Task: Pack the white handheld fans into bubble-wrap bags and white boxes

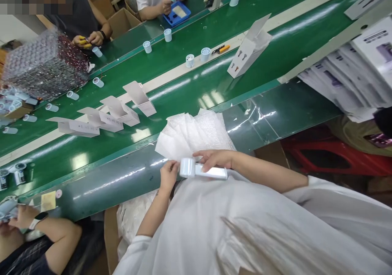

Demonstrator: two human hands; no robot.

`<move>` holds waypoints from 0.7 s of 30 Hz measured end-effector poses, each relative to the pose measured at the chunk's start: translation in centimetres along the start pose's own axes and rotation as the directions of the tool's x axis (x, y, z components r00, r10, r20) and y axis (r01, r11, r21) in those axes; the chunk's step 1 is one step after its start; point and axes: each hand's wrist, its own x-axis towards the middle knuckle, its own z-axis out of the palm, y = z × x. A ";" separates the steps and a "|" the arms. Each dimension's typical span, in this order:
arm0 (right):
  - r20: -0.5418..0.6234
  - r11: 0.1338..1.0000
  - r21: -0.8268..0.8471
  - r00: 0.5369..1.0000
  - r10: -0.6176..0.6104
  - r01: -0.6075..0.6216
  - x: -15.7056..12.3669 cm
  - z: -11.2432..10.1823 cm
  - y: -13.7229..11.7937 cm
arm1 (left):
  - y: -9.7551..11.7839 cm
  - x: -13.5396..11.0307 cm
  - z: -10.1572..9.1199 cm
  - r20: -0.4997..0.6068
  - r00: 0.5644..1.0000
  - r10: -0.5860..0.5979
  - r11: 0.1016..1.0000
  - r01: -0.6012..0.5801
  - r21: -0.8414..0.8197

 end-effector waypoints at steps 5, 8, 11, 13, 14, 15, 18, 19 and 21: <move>0.127 0.995 -0.081 0.991 -0.040 0.050 0.9 1.3 -1.0 | 3.4 -0.5 -1.9 -0.036 0.994 0.100 0.980 -0.104 -0.167; 0.050 0.993 -0.087 0.996 -0.077 0.081 0.6 0.8 -1.8 | 4.2 -1.1 -2.4 -0.088 0.989 0.115 0.979 -0.128 -0.160; -0.120 0.994 -0.091 0.990 -0.072 0.061 0.2 0.4 -1.7 | 4.9 -1.6 -2.4 -0.070 0.973 0.218 0.971 -0.223 -0.081; -0.157 0.996 -0.063 0.984 -0.078 0.069 0.0 0.5 -1.3 | 5.2 -1.6 -2.2 -0.091 0.949 0.302 0.952 -0.304 -0.015; -0.153 0.996 -0.035 0.984 -0.088 0.083 -0.1 0.6 -1.1 | 5.3 -1.6 -2.1 -0.104 0.933 0.344 0.939 -0.344 0.022; -0.133 0.995 -0.005 0.986 -0.097 0.098 -0.1 0.7 -0.9 | 5.3 -1.6 -2.1 -0.107 0.914 0.391 0.920 -0.386 0.063; -0.012 0.994 0.038 0.995 -0.104 0.104 -0.4 1.0 -0.5 | 5.4 -1.2 -2.4 -0.024 0.848 0.529 0.834 -0.515 0.196; 0.015 0.994 0.040 0.995 -0.101 0.101 -0.4 1.1 -0.5 | 5.5 -1.0 -2.6 0.013 0.825 0.566 0.799 -0.552 0.237; 0.015 0.993 0.058 0.995 -0.100 0.099 -0.5 1.3 -0.4 | 5.8 -0.9 -3.0 0.070 0.774 0.630 0.723 -0.617 0.312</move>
